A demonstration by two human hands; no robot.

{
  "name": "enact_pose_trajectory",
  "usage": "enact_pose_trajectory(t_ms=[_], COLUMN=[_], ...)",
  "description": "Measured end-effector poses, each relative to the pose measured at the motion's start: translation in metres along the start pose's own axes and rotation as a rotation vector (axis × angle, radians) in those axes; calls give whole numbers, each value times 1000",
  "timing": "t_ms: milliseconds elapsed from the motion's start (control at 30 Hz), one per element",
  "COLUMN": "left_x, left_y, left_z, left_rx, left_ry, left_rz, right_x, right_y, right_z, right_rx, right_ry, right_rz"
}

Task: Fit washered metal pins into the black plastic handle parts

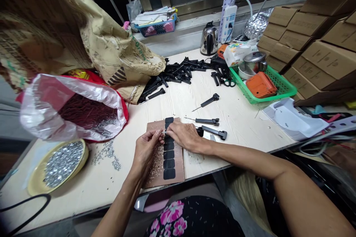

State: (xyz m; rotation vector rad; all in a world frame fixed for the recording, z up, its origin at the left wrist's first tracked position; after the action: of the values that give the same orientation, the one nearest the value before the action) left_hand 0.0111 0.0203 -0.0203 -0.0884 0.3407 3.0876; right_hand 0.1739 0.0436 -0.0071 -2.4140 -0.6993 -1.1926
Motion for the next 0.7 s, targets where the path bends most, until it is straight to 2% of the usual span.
enact_pose_trajectory(t_ms=[100, 167, 233, 333, 433, 533, 700], left_x=[1, 1, 0, -2, -5, -6, -6], left_y=[0, -1, -3, -5, -6, -6, -7], left_z=[1, 0, 0, -1, -1, 0, 1], left_rx=[-4, 27, 56, 138, 216, 214, 202], left_ry=[-12, -1, 26, 147, 245, 269, 289], left_rz=[-28, -30, -10, 19, 14, 16, 0], right_x=[0, 0, 1, 1, -1, -2, -2], right_y=[-6, -6, -3, 4, 6, 5, 4], right_z=[8, 10, 7, -2, -6, -4, -3], right_rx=[-76, -86, -38, 102, 211, 235, 218], right_ry=[-333, -370, -208, 234, 519, 594, 594], right_rz=[-114, -120, -35, 145, 216, 246, 263])
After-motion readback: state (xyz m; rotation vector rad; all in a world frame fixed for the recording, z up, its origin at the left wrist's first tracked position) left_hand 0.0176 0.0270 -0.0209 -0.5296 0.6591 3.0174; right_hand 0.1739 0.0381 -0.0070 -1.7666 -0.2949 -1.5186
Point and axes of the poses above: each hand's wrist, its own y-axis away from the middle knuckle, its own x-axis out of the back of the hand, z = x × y, the point moved 2 cm from there along -y, towards the middle knuckle, and after that the axes turned 9 degrees about -z, right-handed, at the moved point
